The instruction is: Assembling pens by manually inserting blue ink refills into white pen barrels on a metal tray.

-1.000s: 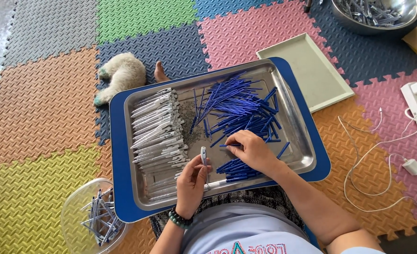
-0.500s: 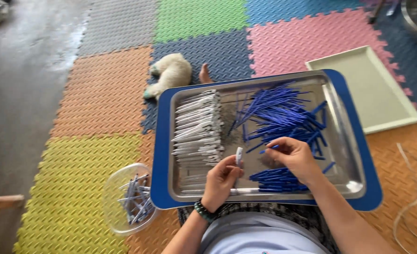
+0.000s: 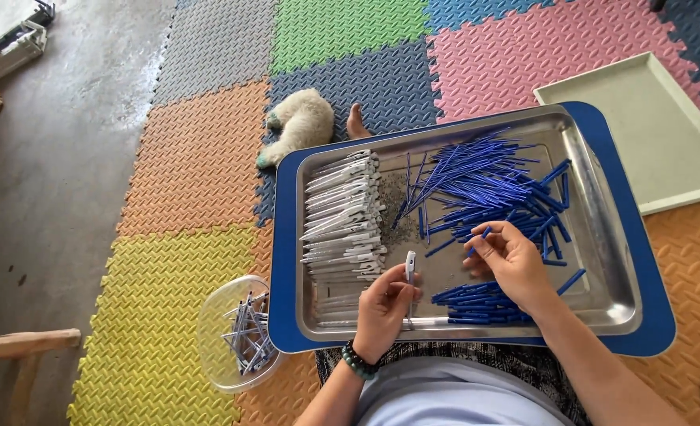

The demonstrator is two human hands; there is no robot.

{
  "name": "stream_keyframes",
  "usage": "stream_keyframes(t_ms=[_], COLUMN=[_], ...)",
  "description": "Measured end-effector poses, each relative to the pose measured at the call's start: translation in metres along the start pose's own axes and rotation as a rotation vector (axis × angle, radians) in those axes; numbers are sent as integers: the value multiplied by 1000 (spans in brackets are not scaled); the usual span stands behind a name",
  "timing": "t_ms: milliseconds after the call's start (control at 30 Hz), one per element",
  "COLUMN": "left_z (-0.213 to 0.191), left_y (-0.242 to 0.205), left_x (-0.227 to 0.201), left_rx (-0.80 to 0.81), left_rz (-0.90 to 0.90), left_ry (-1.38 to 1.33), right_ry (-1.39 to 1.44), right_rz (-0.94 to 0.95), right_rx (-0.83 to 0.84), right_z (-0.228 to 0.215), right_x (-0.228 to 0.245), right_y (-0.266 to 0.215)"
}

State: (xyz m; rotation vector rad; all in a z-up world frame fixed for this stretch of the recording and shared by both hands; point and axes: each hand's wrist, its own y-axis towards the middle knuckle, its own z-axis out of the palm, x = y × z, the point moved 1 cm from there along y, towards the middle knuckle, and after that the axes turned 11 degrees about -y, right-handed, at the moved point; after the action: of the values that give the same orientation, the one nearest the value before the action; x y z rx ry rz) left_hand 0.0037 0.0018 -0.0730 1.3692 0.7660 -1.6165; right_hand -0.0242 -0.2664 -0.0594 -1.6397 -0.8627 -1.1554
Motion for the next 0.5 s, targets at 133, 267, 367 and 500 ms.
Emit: stream_keyframes(t_ms=[133, 267, 367, 500], left_z=[0, -1, 0, 0], left_y=[0, -1, 0, 1], left_x=[0, 1, -2, 1], left_rx=[-13, -6, -10, -8], left_rz=[-17, -12, -16, -13], left_ry=[-12, -3, -7, 1], right_ry=[-77, -170, -237, -270], right_rz=[-40, -106, -151, -176], right_rx=[-8, -19, -50, -59], right_z=[1, 2, 4, 4], right_x=[-5, -7, -11, -10], right_y=[1, -1, 1, -1])
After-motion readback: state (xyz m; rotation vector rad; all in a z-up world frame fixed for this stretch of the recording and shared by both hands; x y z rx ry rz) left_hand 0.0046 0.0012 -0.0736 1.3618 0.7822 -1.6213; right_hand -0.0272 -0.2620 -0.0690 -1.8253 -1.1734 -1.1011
